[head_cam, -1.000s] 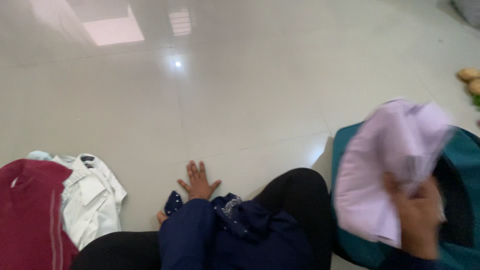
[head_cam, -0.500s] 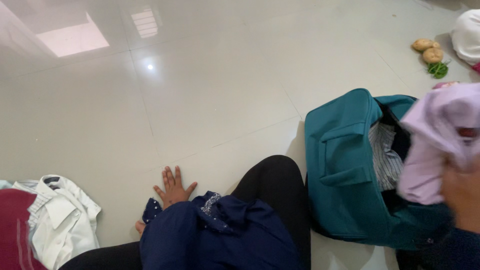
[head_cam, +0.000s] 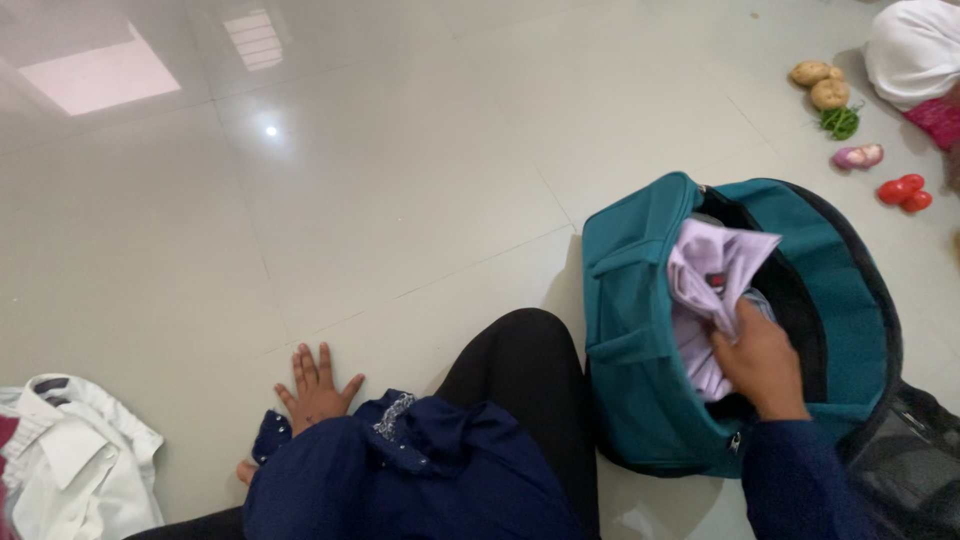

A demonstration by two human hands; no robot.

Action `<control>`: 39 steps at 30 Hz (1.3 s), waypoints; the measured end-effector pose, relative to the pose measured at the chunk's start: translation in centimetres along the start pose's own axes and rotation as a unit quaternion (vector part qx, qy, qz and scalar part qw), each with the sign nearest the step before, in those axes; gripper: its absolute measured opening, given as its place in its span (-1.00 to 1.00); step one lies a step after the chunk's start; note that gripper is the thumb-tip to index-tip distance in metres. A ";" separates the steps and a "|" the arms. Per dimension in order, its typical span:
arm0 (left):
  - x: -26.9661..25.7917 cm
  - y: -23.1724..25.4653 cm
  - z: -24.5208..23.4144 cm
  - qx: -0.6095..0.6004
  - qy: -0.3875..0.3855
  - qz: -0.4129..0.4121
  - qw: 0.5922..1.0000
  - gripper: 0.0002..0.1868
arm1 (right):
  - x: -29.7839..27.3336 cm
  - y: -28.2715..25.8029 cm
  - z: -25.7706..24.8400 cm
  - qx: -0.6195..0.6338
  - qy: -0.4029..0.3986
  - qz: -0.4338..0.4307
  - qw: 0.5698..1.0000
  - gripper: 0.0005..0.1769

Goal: The person folds a lavender button-down shirt by hand on the floor and places it into a green bag, then begins unfolding a white shirt.

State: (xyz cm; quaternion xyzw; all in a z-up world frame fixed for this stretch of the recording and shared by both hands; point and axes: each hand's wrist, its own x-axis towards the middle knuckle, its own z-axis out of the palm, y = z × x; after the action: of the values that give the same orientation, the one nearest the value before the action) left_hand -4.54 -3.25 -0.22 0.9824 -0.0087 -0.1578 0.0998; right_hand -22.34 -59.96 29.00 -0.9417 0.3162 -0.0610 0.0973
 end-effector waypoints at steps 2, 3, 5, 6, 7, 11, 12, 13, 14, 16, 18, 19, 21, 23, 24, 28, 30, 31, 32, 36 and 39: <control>0.0 -0.1 0.1 -0.003 0.011 0.004 1.000 0.10 | 0.9 1.4 -0.6 -0.048 0.044 0.003 0.998 -0.62; 0.0 -0.3 0.2 -0.008 0.020 0.010 1.000 0.10 | 1.8 2.2 -0.5 -0.051 0.050 0.009 0.997 -0.63; -0.2 -0.1 0.4 -0.011 0.026 0.015 1.000 0.11 | 4.1 4.2 0.6 -0.055 0.061 0.020 0.996 -0.65; -0.2 -0.2 0.4 -0.008 0.023 0.014 1.000 0.11 | 5.1 5.2 1.7 -0.069 0.056 0.009 0.996 -0.64; -0.2 -0.2 0.3 -0.006 0.020 0.013 1.000 0.12 | 6.2 6.0 3.1 -0.083 0.050 -0.001 0.995 -0.62; -0.3 0.3 -0.3 0.007 0.031 0.010 0.999 0.11 | 7.5 6.5 9.0 -0.139 0.054 -0.047 0.988 -0.56; -0.4 0.3 -0.4 0.013 0.022 0.006 1.000 0.12 | 7.4 6.5 9.3 -0.127 0.061 -0.047 0.989 -0.60; -0.2 0.3 -0.4 0.019 0.014 0.001 1.000 0.12 | 7.4 6.3 9.4 -0.114 0.069 -0.046 0.990 -0.63; -0.2 0.2 -0.5 0.016 0.009 0.000 1.000 0.12 | 7.1 6.0 9.1 -0.103 0.074 -0.045 0.991 -0.67; -0.1 0.2 -0.3 0.009 -0.003 -0.003 1.000 0.12 | 7.0 5.0 7.9 -0.102 0.073 -0.038 0.991 -0.57; 0.1 0.2 -0.3 0.009 -0.008 -0.003 1.000 0.12 | 7.1 4.1 6.3 -0.060 0.064 -0.028 0.996 -0.48; 0.1 0.2 -0.3 0.009 -0.010 -0.005 1.000 0.12 | 7.0 4.0 5.5 -0.017 0.056 -0.021 0.998 -0.43; -0.4 0.1 -0.3 -0.002 0.010 0.003 1.000 0.13 | 7.1 4.6 5.3 0.042 0.071 -0.013 0.997 -0.40; -0.4 0.3 -0.5 -0.008 0.022 0.007 1.000 0.12 | 7.7 7.2 5.8 0.072 0.118 -0.014 0.990 -0.45; -0.5 0.4 -0.6 -0.007 0.021 0.006 1.000 0.12 | 8.0 8.7 6.5 0.020 0.122 0.003 0.992 -0.46; -0.7 0.6 -1.1 0.002 0.019 0.010 1.000 0.12 | 8.9 12.6 9.1 -0.114 0.076 0.084 0.987 -0.52; -0.7 0.8 -1.2 0.010 0.017 0.006 1.000 0.12 | 9.0 12.9 9.6 -0.138 0.049 0.107 0.984 -0.53; -0.7 0.8 -1.2 0.014 0.016 0.004 1.000 0.12 | 9.0 12.8 9.7 -0.146 0.049 0.104 0.983 -0.52; -0.7 0.8 -1.2 0.014 0.015 0.005 1.000 0.12 | 9.1 12.4 9.6 -0.155 0.048 0.101 0.981 -0.51; -0.8 0.6 -0.8 0.016 0.019 0.008 1.000 0.10 | 8.6 10.2 8.3 -0.177 0.178 0.023 0.968 -0.46; -0.7 0.5 -0.8 0.013 0.018 0.002 1.000 0.09 | 6.3 8.7 7.8 -0.183 0.221 -0.097 0.953 -0.68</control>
State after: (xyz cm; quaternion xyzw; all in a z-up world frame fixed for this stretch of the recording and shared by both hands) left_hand -4.93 -3.57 0.78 0.9863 -0.0113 -0.1394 0.0879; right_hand -21.01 -69.43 19.77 -0.9326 0.2425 -0.2176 -0.1553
